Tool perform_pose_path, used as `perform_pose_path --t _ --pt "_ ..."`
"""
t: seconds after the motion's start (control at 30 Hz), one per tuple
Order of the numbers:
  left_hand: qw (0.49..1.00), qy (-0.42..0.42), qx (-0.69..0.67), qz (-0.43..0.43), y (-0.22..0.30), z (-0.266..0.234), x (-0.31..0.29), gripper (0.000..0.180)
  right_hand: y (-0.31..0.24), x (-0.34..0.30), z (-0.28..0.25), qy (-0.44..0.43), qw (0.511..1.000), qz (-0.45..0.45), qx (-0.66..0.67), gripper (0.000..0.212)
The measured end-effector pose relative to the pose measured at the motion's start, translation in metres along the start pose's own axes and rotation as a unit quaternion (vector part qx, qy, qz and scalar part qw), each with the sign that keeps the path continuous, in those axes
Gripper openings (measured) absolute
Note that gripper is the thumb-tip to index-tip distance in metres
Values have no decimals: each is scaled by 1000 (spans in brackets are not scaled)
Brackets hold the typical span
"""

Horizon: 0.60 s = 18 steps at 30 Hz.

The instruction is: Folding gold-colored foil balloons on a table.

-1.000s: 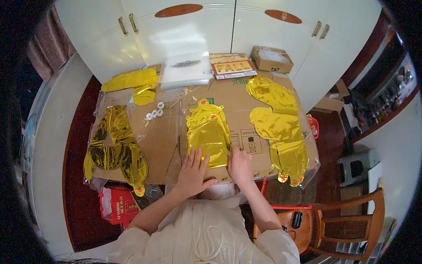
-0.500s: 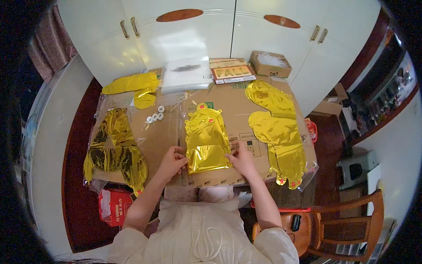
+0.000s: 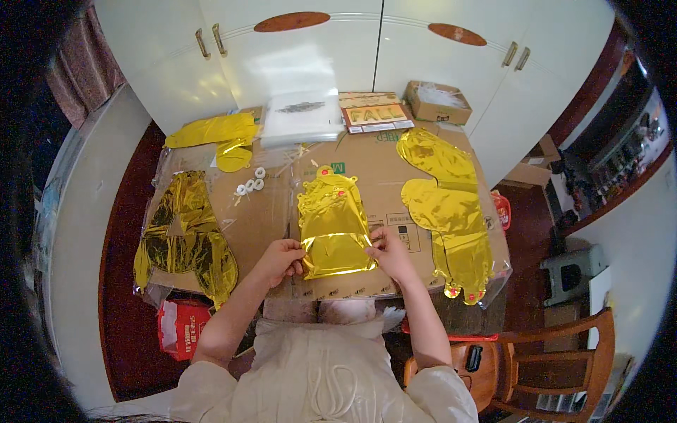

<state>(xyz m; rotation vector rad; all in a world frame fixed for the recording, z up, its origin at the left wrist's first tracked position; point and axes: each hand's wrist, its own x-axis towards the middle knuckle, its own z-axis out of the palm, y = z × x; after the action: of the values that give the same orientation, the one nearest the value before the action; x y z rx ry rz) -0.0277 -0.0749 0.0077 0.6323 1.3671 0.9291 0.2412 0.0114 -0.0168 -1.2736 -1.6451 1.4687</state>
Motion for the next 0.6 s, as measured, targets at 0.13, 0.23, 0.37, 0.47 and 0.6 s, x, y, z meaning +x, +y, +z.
perform_pose_path --t 0.13,0.23,0.37,0.47,0.6 --pt "1000 11 -16 -14 5 4 -2 13 -13 -5 0 -6 999 15 -40 32" --pt "1000 8 5 -13 5 5 -1 15 -11 -9 1 16 997 -25 -66 35" --pt "999 21 16 -19 4 9 1 15 6 -22 -3 44 995 -70 -62 43" --pt "999 22 24 -20 6 8 1 16 0 -34 -8 5 1000 -20 -6 47" --pt "999 22 35 -18 2 6 4 17 -9 -39 -8 -18 997 36 59 47"
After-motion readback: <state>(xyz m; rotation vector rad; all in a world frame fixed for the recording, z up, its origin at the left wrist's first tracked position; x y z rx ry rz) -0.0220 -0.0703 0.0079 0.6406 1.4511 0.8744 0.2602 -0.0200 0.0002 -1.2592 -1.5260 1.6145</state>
